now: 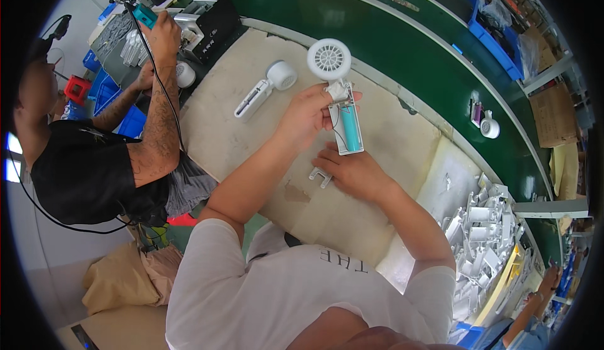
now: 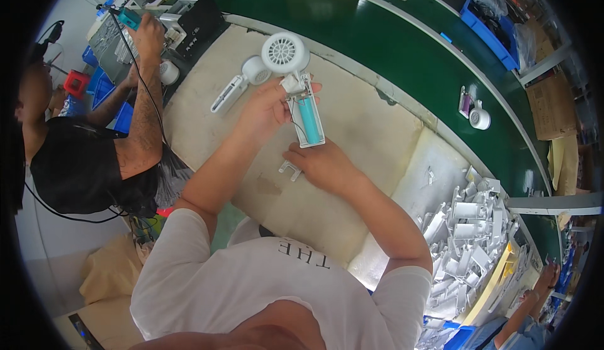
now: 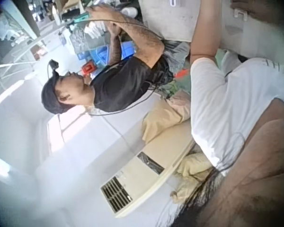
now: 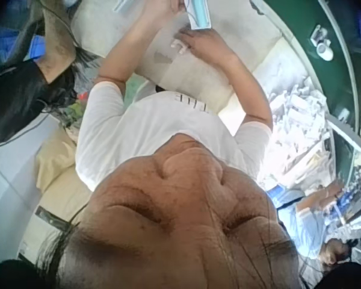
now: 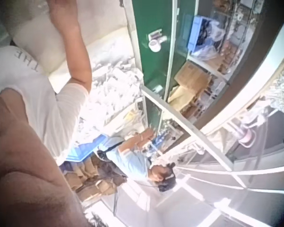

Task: The person assembles portable electric fans by connecting the fan motor head to the internal battery and wiring, fitting the components into the handle casing, and attaching the outer cover panels by hand.

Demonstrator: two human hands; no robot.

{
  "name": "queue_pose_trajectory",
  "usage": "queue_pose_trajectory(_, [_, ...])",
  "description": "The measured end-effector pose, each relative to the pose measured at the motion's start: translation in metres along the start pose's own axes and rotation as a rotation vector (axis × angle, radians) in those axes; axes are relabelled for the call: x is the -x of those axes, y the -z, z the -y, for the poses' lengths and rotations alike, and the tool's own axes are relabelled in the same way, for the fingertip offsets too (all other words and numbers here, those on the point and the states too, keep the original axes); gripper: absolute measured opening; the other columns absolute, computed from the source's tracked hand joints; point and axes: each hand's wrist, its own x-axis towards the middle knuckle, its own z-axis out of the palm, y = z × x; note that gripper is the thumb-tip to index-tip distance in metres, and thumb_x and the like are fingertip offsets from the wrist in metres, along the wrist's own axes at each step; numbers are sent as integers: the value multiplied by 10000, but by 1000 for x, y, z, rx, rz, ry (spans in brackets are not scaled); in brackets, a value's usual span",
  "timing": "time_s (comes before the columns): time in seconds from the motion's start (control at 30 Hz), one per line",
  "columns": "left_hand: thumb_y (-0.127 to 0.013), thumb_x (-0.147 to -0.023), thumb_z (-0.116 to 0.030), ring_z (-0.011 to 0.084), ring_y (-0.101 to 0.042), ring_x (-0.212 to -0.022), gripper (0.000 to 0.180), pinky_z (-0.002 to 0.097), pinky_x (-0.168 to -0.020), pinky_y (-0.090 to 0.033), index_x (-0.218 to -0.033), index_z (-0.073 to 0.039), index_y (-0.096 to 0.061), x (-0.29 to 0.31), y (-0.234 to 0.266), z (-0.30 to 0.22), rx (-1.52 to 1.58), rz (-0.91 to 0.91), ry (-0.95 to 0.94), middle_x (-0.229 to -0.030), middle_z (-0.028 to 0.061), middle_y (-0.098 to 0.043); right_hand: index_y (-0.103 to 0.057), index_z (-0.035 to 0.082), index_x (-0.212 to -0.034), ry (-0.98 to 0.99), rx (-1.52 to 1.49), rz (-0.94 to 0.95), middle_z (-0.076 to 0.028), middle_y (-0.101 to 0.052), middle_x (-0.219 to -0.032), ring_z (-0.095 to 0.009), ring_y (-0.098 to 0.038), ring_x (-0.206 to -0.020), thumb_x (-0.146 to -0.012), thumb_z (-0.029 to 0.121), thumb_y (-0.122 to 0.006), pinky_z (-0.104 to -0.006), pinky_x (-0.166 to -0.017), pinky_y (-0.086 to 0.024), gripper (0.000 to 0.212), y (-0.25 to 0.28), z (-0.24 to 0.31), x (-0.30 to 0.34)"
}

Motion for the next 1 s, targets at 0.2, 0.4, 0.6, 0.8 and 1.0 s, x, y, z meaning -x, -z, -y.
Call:
queue_pose_trajectory(0.2, [-429,-904,-178,156,-593,-919,310,257,-700,-492,-1154,2,-461,-4,14,6,24,-36,-106,-1138,135,-567,-467,118,-1193,-98,2,-76,-125,-555,-1098,-274,-536,-989,-630,32,-571,-386,-785,-464,580,6,13,18])
queue_pose_trajectory(0.4, [-435,-905,-187,178,-571,-968,342,301,-768,-491,-1201,-16,-436,-13,13,18,145,-13,-92,-1191,134,-528,-464,108,-1176,-502,-79,-270,-93,-576,-848,-261,-588,-699,-735,76,-575,-356,-612,-479,455,7,12,53])
queue_pose_trajectory(0.6, [-446,-902,-205,191,-538,-1038,376,325,-833,-466,-1235,-35,-415,-14,7,33,143,18,-59,-1233,130,-499,-478,125,-1163,-354,-51,47,-89,-573,-851,-253,-588,-678,-753,221,-629,-351,-574,-476,447,17,15,64])
queue_pose_trajectory(0.8, [-469,-884,-169,204,-498,-1111,394,363,-918,-431,-1242,-23,-400,-8,-8,40,162,2,-117,-1276,123,-458,-457,94,-1186,-569,243,-46,-109,-541,-911,-282,-568,-814,-742,191,-628,-385,-672,-469,486,13,36,71])
queue_pose_trajectory(1.0, [-484,-878,-135,209,-482,-1132,384,365,-943,-408,-1236,-15,-415,-3,-22,54,222,13,-141,-1279,112,-457,-446,97,-1230,-502,133,-557,-98,-554,-1000,-229,-552,-824,-680,179,-682,-319,-671,-465,604,56,36,39])
